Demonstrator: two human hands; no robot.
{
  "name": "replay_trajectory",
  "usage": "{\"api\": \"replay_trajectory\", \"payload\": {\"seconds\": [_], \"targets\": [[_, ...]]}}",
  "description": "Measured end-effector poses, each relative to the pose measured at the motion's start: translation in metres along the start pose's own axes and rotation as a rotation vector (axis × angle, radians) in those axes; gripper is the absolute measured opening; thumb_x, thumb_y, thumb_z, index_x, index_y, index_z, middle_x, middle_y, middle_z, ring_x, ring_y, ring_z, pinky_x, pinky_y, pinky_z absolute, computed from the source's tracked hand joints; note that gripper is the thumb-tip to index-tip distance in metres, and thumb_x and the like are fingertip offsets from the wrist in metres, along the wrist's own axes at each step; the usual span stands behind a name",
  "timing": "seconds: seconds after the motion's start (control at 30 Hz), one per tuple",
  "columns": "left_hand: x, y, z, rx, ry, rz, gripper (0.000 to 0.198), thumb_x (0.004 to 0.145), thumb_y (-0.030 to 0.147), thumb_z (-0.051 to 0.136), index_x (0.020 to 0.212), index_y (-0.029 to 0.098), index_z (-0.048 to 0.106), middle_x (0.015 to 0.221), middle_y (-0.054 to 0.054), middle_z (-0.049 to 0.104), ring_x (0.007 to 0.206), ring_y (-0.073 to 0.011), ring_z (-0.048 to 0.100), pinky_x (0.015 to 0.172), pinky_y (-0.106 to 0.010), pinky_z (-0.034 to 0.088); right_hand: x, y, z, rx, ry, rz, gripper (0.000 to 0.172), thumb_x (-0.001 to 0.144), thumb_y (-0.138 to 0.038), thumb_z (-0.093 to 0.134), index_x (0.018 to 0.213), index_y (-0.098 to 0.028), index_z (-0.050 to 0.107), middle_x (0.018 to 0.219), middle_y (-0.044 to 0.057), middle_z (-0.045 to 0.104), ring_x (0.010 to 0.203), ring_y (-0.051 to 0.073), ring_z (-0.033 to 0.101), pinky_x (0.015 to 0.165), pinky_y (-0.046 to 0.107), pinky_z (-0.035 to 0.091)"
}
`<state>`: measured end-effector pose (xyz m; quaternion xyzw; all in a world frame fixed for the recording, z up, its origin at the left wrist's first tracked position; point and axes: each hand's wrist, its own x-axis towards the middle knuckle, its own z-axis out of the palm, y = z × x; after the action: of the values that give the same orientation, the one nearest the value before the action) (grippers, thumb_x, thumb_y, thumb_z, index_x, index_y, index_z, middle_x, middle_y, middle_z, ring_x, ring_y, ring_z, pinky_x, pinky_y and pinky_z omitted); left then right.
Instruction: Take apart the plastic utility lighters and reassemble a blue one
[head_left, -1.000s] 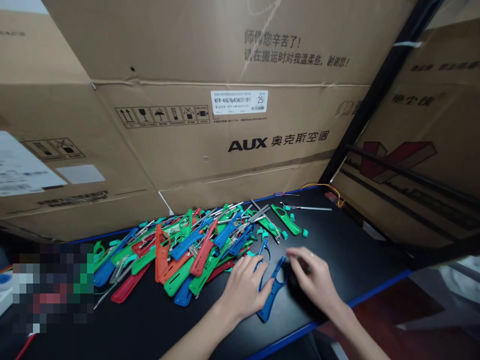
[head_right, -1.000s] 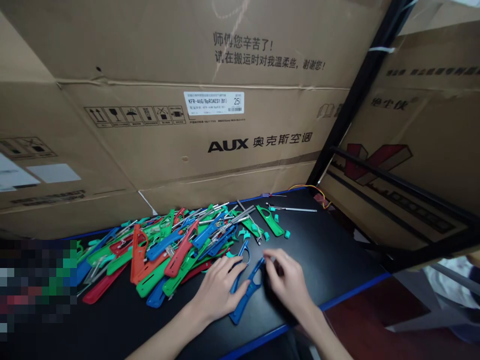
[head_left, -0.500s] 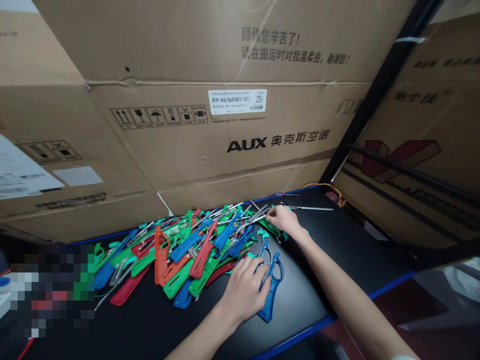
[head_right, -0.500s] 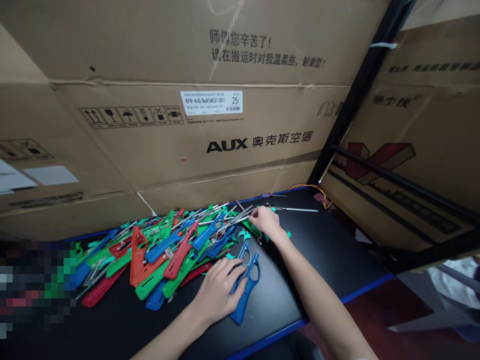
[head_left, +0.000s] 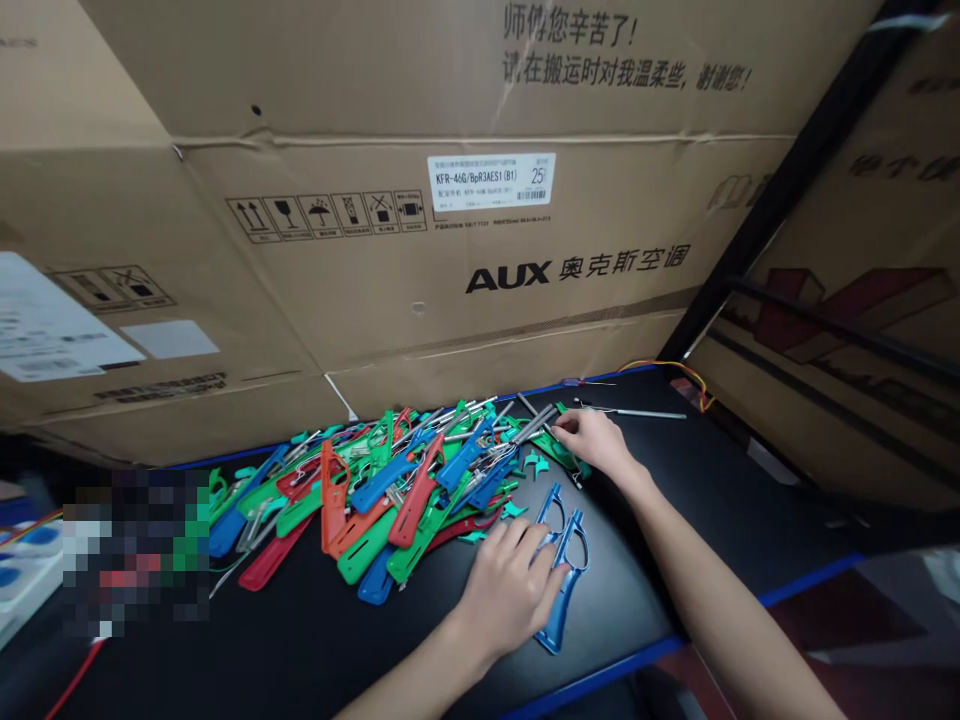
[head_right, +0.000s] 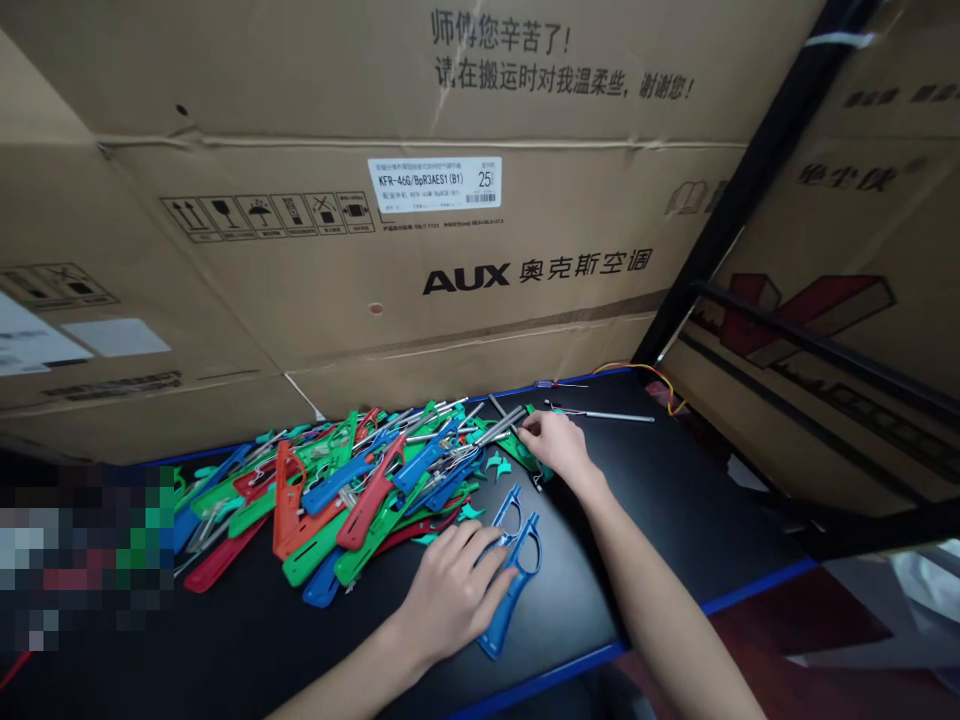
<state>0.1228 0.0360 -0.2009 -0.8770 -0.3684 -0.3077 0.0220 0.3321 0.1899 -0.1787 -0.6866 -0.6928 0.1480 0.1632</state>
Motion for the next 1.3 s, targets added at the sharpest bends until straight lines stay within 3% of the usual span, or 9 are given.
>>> {"api": "replay_trajectory", "payload": {"seconds": [0.17, 0.23, 0.3, 0.4, 0.53, 0.83, 1.07, 1.23, 1.3], "targets": [[0.004, 0.004, -0.012, -0.072, 0.027, 0.135, 0.015, 0.096, 0.027, 0.058, 0.104, 0.019, 0.068, 0.097, -0.005, 0.074, 0.085, -0.0188, 0.064, 0.073, -0.034, 0.050, 0.003, 0.001, 0.000, 0.002, 0.070, -0.074, 0.026, 0.097, -0.034, 0.053, 0.104, -0.024, 0.076, 0.097, 0.005, 0.074, 0.091, 0.022, 0.066, 0.073, 0.028, 0.044], [0.005, 0.005, -0.014, -0.109, -0.030, 0.253, 0.017, 0.096, 0.032, 0.057, 0.099, 0.019, 0.068, 0.083, -0.003, 0.071, 0.075, -0.0168, 0.061, 0.066, -0.033, 0.046, 0.008, 0.001, -0.001, 0.012, 0.062, -0.216, 0.029, 0.092, -0.026, 0.058, 0.116, -0.024, 0.073, 0.113, 0.005, 0.072, 0.103, 0.022, 0.062, 0.087, 0.030, 0.047], [0.005, 0.005, -0.012, -0.132, -0.102, 0.351, 0.026, 0.096, 0.043, 0.055, 0.091, 0.020, 0.067, 0.073, -0.002, 0.066, 0.068, -0.0156, 0.059, 0.059, -0.033, 0.041, 0.016, 0.000, -0.001, -0.007, 0.029, -0.406, 0.045, 0.084, -0.017, 0.063, 0.129, -0.022, 0.068, 0.130, 0.007, 0.065, 0.114, 0.023, 0.056, 0.099, 0.033, 0.045], [0.003, 0.006, -0.007, -0.135, -0.159, 0.391, 0.034, 0.094, 0.051, 0.056, 0.083, 0.020, 0.063, 0.070, -0.001, 0.062, 0.066, -0.0152, 0.057, 0.056, -0.035, 0.037, 0.028, -0.004, 0.001, -0.138, -0.073, -0.588, 0.048, 0.082, -0.011, 0.060, 0.128, -0.020, 0.069, 0.135, 0.009, 0.060, 0.117, 0.026, 0.052, 0.103, 0.038, 0.042], [0.000, 0.004, 0.000, -0.153, -0.202, 0.383, 0.036, 0.090, 0.056, 0.061, 0.092, 0.020, 0.063, 0.073, -0.001, 0.062, 0.068, -0.0150, 0.057, 0.057, -0.034, 0.036, 0.039, -0.014, 0.000, -0.249, -0.190, -0.636, 0.042, 0.081, -0.010, 0.060, 0.119, -0.023, 0.073, 0.124, 0.008, 0.065, 0.111, 0.026, 0.055, 0.098, 0.037, 0.041], [-0.006, 0.000, 0.008, -0.152, -0.210, 0.388, 0.033, 0.091, 0.051, 0.061, 0.083, 0.020, 0.060, 0.080, -0.001, 0.062, 0.072, -0.0155, 0.053, 0.061, -0.034, 0.033, 0.051, -0.035, -0.013, -0.359, -0.269, -0.700, 0.023, 0.089, -0.012, 0.061, 0.106, -0.021, 0.074, 0.109, 0.009, 0.069, 0.105, 0.026, 0.057, 0.090, 0.034, 0.037], [-0.007, 0.000, 0.008, -0.164, -0.216, 0.381, 0.028, 0.092, 0.046, 0.061, 0.083, 0.019, 0.062, 0.083, -0.002, 0.064, 0.074, -0.0156, 0.053, 0.062, -0.034, 0.033, 0.066, -0.054, 0.000, -0.312, -0.230, -0.753, 0.028, 0.098, -0.014, 0.053, 0.116, -0.022, 0.073, 0.121, 0.008, 0.068, 0.111, 0.025, 0.059, 0.096, 0.035, 0.039], [-0.006, -0.001, 0.009, -0.165, -0.209, 0.380, 0.027, 0.094, 0.043, 0.060, 0.082, 0.019, 0.062, 0.086, -0.002, 0.064, 0.075, -0.0157, 0.053, 0.064, -0.034, 0.033, 0.064, -0.061, -0.003, -0.232, -0.171, -0.738, 0.045, 0.085, -0.002, 0.058, 0.126, -0.018, 0.069, 0.128, 0.010, 0.064, 0.114, 0.024, 0.059, 0.101, 0.033, 0.042], [-0.006, -0.001, 0.009, -0.167, -0.200, 0.376, 0.027, 0.094, 0.043, 0.060, 0.082, 0.019, 0.062, 0.087, -0.002, 0.064, 0.076, -0.0158, 0.054, 0.064, -0.034, 0.033, 0.051, -0.064, -0.012, -0.156, -0.106, -0.711, 0.042, 0.083, -0.004, 0.060, 0.122, -0.016, 0.070, 0.124, 0.011, 0.065, 0.110, 0.023, 0.058, 0.099, 0.034, 0.044]]}}
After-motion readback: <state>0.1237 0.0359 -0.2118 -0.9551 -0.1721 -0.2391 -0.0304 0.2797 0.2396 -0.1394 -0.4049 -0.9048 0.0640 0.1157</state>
